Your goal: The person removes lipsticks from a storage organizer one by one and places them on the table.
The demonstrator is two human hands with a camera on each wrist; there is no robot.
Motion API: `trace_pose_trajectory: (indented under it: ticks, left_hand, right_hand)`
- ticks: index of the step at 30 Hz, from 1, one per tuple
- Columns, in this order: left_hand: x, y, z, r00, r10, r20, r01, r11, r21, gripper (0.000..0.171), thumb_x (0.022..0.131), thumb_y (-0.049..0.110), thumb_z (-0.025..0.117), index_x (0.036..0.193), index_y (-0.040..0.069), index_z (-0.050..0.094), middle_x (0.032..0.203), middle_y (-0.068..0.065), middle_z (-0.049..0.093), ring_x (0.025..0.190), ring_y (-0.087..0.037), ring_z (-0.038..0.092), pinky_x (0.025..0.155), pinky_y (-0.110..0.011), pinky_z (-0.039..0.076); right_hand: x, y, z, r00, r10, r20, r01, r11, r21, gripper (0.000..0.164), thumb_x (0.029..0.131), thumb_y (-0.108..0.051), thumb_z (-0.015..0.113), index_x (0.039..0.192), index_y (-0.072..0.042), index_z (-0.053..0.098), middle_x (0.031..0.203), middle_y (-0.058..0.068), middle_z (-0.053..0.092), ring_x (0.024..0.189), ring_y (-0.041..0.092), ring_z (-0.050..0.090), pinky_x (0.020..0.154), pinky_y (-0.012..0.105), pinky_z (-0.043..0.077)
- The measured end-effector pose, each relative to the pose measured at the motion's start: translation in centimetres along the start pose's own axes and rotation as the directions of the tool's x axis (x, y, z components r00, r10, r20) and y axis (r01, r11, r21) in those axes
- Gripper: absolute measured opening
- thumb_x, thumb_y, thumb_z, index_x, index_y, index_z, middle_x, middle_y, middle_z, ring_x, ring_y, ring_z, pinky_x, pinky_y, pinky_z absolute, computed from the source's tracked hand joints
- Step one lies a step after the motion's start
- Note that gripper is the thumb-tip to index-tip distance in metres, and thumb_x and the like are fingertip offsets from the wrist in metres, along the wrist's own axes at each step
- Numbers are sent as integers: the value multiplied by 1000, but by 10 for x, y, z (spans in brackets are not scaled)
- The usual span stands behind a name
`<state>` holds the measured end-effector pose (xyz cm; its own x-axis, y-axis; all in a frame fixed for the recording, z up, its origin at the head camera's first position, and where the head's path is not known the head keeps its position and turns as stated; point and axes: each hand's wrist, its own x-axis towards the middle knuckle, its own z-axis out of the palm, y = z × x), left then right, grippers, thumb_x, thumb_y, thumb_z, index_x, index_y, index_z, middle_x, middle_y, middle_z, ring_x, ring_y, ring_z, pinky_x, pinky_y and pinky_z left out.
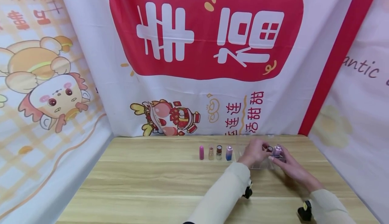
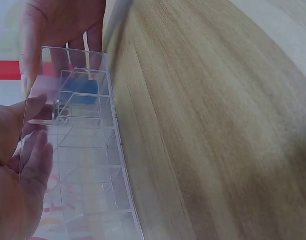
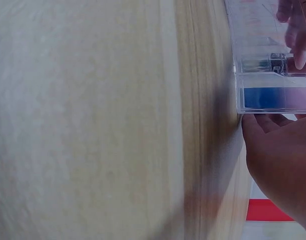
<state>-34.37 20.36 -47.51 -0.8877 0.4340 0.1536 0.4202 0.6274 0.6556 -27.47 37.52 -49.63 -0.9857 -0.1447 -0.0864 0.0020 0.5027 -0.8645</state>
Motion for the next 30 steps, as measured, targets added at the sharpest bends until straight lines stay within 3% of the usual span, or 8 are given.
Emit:
trace_pose_trajectory:
  ticks: [4, 11, 21, 25, 30]
  left_hand:
    - [1, -1, 1, 1000, -17, -3, 17, 999, -37, 17, 86, 21, 84, 101, 19, 77, 92, 11, 69, 79, -1, 58, 74, -19, 51]
    - [1, -3, 2, 998, -61, -28, 54, 976, -212, 21, 83, 16, 85, 101, 15, 75, 89, 9, 67, 75, -1, 58, 69, -17, 53]
    - [-4, -5, -5, 991, 37, -128, -75, 948, -309, 16, 85, 19, 85, 97, 14, 75, 89, 8, 72, 78, 1, 61, 72, -13, 52]
    - [-6, -2, -11, 989, 61, -134, -106, 927, -360, 16, 87, 15, 83, 101, 15, 75, 90, 9, 73, 80, 2, 63, 74, -13, 53]
    - [-8, 4, -21, 988, 95, -124, -135, 919, -370, 18, 90, 15, 79, 106, 15, 71, 96, 9, 73, 83, 3, 64, 74, -12, 54]
  right_hand:
    - [1, 0, 0, 1000, 2, 3, -2, 1000, 8, 93, 105, -48, 53, 163, -11, -9, 162, 36, 10, 144, 59, 19, 112, 76, 20]
    - [0, 1, 0, 1000, 2, -1, -2, 1000, 6, 94, 104, -49, 53, 163, -10, -10, 162, 36, 10, 145, 59, 19, 113, 76, 19]
    - [2, 3, 2, 1000, -13, -1, 13, 1000, 15, 91, 104, -49, 54, 164, -14, -6, 164, 34, 9, 145, 58, 20, 112, 78, 20]
    - [4, 4, 2, 1000, -16, -1, 17, 1000, 24, 90, 105, -47, 54, 164, -16, -7, 165, 32, 5, 146, 58, 16, 112, 78, 19]
    - [5, 5, 0, 1000, 2, 5, -2, 1000, 25, 91, 105, -47, 53, 164, -18, -10, 166, 32, 0, 148, 59, 7, 112, 79, 13]
